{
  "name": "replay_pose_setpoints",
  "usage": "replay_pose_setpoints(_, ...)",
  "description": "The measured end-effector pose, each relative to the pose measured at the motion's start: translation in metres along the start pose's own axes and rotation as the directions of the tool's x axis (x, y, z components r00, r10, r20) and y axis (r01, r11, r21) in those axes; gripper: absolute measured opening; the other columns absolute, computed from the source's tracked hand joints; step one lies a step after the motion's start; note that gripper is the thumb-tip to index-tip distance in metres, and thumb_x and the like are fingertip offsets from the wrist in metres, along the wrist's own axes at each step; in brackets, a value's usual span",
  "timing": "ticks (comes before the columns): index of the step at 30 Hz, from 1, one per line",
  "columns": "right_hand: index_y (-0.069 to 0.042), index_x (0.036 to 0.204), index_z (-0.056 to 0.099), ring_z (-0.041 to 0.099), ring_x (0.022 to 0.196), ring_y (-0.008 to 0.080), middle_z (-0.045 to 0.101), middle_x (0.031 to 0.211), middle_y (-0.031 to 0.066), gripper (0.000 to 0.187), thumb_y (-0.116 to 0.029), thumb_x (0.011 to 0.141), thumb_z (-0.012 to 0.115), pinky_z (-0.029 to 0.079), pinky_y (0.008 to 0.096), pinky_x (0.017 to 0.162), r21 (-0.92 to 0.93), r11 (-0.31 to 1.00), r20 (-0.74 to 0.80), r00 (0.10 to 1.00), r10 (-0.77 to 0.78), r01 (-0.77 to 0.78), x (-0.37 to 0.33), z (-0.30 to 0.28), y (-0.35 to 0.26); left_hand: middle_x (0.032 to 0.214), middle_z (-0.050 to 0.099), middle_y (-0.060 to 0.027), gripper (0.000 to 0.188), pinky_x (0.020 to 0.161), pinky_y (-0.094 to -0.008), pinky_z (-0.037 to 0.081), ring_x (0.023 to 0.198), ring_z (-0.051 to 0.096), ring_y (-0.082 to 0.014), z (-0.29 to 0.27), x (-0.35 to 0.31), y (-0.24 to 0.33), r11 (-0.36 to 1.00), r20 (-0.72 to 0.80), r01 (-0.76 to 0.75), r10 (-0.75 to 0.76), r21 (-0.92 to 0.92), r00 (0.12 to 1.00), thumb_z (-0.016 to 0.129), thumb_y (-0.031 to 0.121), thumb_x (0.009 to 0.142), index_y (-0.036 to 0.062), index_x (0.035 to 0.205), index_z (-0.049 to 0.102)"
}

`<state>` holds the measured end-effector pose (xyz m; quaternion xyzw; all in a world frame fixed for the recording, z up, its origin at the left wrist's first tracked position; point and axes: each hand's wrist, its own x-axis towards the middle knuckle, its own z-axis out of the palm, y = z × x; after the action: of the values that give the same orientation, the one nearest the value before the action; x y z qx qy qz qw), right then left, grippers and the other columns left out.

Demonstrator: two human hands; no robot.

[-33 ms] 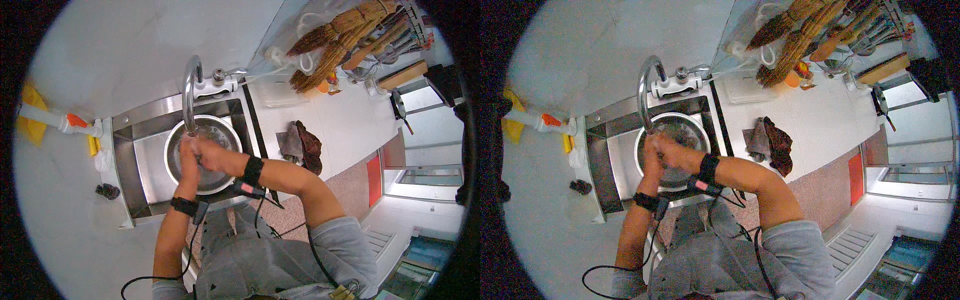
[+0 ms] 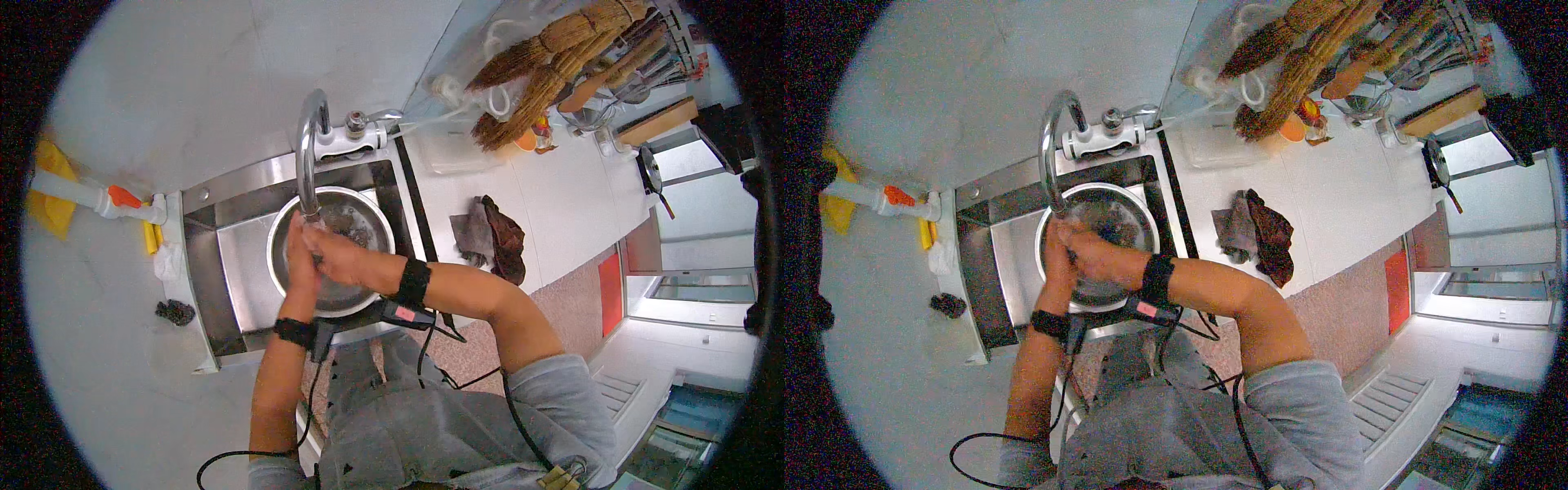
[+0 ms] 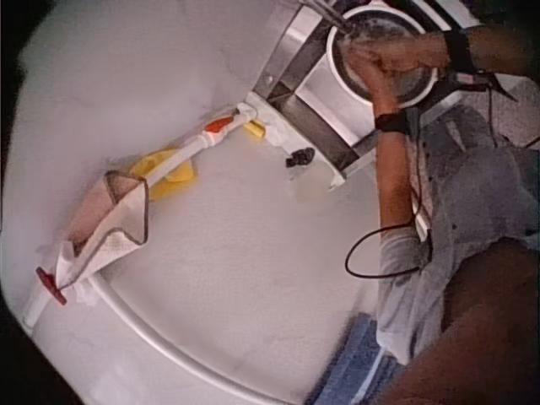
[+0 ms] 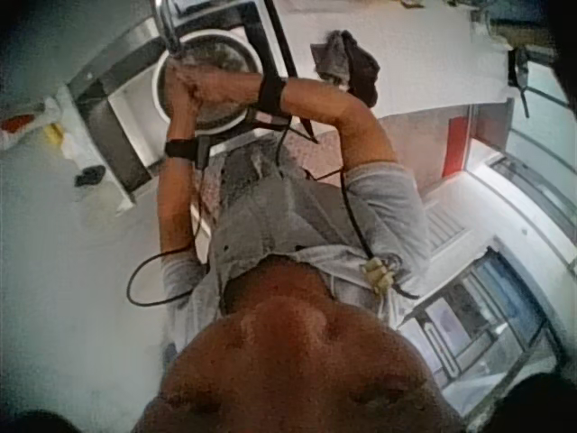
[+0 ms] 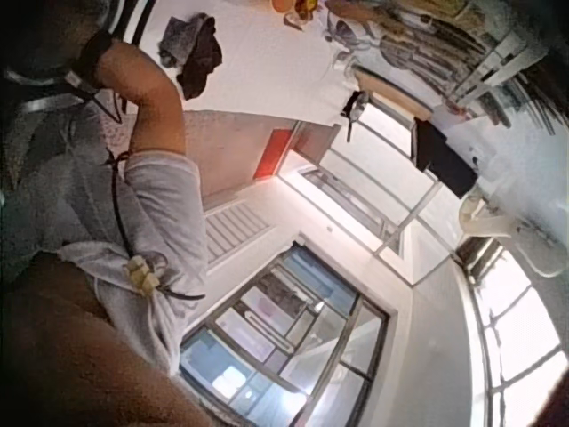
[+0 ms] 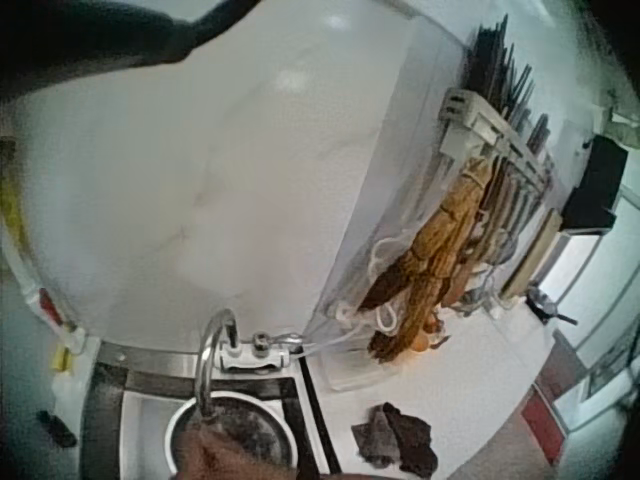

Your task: The person wipes a glass-topped table with a cloth, moving items like a kettle, jars, and a plate of dates aside to clean underneath. They then walk to the kitchen and rinse the cloth under running water.

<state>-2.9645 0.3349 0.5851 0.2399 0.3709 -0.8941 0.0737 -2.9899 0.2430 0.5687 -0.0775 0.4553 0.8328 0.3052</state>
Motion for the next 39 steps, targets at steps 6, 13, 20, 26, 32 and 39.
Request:
replay_pose_setpoints(6,-0.012,0.098,0.057,0.054,0.068,0.0206,0.059,0.08,0.0049,0.037,-0.046,0.097,0.041,0.046,0.0378,0.06,-0.147,0.983,-0.187,0.979,0.084,-0.113,0.025,-0.016,-0.017,0.122,0.056,-0.0064,0.039,0.095,-0.0294,0.039,0.108,0.051,-0.0155,0.002,-0.01,-0.023,0.877,0.029,-0.011,-0.003,0.48,1.0,0.046,0.023,0.096,0.0061,0.132,0.048)
replay_pose_setpoints(13,-0.004,0.128,0.044,0.047,0.113,0.0189,0.053,0.121,0.0072,0.043,-0.036,0.099,0.038,0.034,0.034,0.102,-0.093,0.99,0.074,0.991,0.111,-0.104,-0.012,-0.008,0.006,0.098,0.059,-0.0037,0.029,0.073,-0.0343,0.051,0.087,0.06,-0.0152,0.001,0.009,0.0,0.992,-0.019,0.077,-0.075,0.102,0.997,0.044,0.034,0.097,0.0084,0.107,0.054)
replay_pose_setpoints(20,-0.009,0.135,0.04,0.045,0.119,0.0263,0.047,0.131,0.013,0.056,-0.047,0.095,0.045,0.037,0.0452,0.098,-0.217,0.963,-0.134,0.982,0.13,-0.157,0.011,-0.028,-0.012,0.119,0.055,-0.0079,0.04,0.092,-0.0364,0.044,0.108,0.054,-0.0208,0.0,-0.005,-0.031,0.968,0.013,0.045,-0.05,0.247,0.999,0.043,0.037,0.097,0.0077,0.123,0.05)
replay_pose_setpoints(26,-0.009,0.141,0.033,0.03,0.134,0.0276,0.034,0.145,0.0132,0.055,-0.038,0.096,0.044,0.023,0.0377,0.11,-0.729,0.646,-0.016,0.937,-0.349,0.228,0.037,-0.026,0.047,0.107,0.059,-0.0055,0.034,0.087,-0.0385,0.046,0.1,0.056,-0.02,-0.014,0.02,-0.023,0.993,-0.02,0.119,-0.119,-0.003,0.993,0.038,0.033,0.1,0.0063,0.113,0.054)
replay_pose_setpoints(32,-0.007,0.124,0.05,0.056,0.09,0.0229,0.058,0.105,0.0083,0.036,-0.03,0.097,0.046,0.046,0.0394,0.08,-0.171,0.984,-0.174,0.984,0.025,-0.056,0.05,-0.063,0.021,0.108,0.058,-0.0058,0.032,0.085,-0.0362,0.048,0.099,0.057,-0.02,-0.022,0.003,-0.047,0.745,0.079,0.016,-0.093,0.667,0.993,0.04,0.032,0.099,0.0081,0.118,0.05)
replay_pose_setpoints(39,-0.008,0.121,0.051,0.056,0.079,0.022,0.06,0.101,0.0064,0.043,-0.043,0.096,0.044,0.047,0.043,0.067,-0.261,0.961,-0.047,0.993,-0.111,0.095,0.039,-0.042,0.06,0.108,0.059,-0.006,0.033,0.085,-0.0347,0.048,0.098,0.058,-0.0196,-0.033,0.016,-0.03,0.976,0.039,0.211,-0.209,-0.057,0.977,0.04,0.033,0.098,0.0104,0.12,0.051)
